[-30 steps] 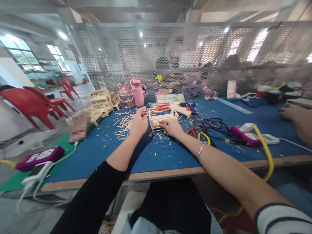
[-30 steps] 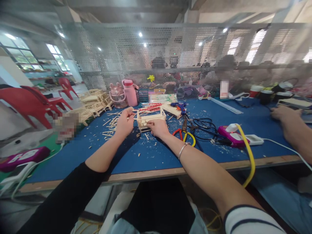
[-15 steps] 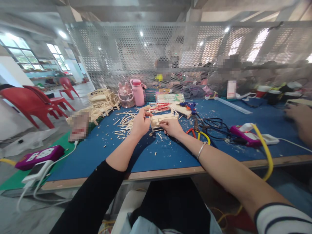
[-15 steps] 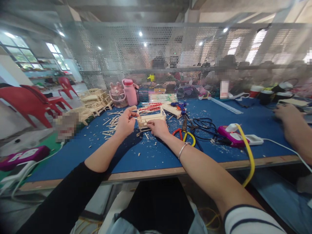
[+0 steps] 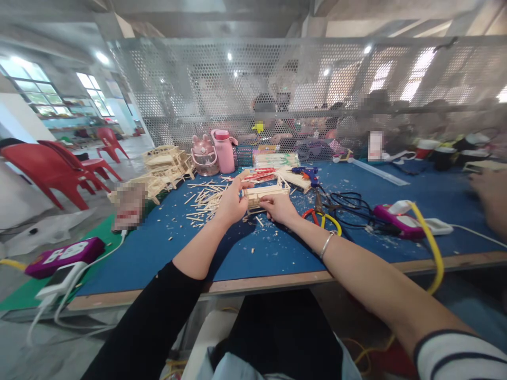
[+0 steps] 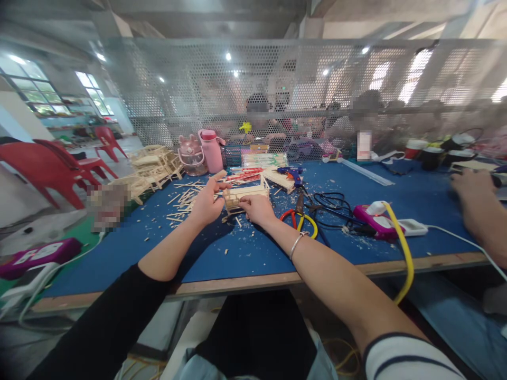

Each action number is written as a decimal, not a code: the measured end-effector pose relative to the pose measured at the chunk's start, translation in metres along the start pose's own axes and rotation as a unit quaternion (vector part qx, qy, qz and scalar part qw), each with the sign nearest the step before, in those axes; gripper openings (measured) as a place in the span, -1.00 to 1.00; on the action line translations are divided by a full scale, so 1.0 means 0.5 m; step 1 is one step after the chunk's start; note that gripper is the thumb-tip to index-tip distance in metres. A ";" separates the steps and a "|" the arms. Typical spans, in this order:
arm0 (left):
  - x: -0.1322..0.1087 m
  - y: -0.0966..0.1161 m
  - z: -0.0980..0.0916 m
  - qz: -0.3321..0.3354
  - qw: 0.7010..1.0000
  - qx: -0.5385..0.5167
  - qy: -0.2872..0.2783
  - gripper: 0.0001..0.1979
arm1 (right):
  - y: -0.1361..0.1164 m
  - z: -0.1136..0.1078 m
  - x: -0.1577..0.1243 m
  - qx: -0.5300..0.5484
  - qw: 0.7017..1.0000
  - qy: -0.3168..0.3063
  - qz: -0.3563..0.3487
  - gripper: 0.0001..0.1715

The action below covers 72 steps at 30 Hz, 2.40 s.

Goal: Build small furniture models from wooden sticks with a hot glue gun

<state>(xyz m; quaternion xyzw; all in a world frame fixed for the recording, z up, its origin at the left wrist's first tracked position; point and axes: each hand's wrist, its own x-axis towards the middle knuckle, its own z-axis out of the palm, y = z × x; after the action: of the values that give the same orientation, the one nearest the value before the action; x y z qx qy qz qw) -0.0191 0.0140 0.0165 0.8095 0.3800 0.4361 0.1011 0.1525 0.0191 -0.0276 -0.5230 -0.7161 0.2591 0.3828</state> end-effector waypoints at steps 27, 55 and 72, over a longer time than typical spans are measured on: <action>0.000 0.012 -0.001 -0.016 0.998 0.011 -0.065 -0.28 | 0.000 -0.002 -0.002 -0.004 1.000 0.005 -0.008 -0.70; 0.005 -0.019 -0.014 -0.035 0.997 -0.059 0.025 -0.46 | -0.034 -0.012 -0.025 -0.076 0.990 0.099 -0.064 -0.69; -0.003 0.020 -0.042 -0.005 0.999 0.034 -0.018 -0.43 | -0.066 0.003 -0.032 -0.138 0.978 0.098 -0.126 -0.71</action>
<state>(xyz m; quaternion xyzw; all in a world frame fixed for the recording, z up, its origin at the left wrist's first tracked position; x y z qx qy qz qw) -0.0306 0.0024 0.0331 0.8183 0.3966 0.4078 0.0822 0.1357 -0.0063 -0.0075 -0.4994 -0.7640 0.0557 0.4047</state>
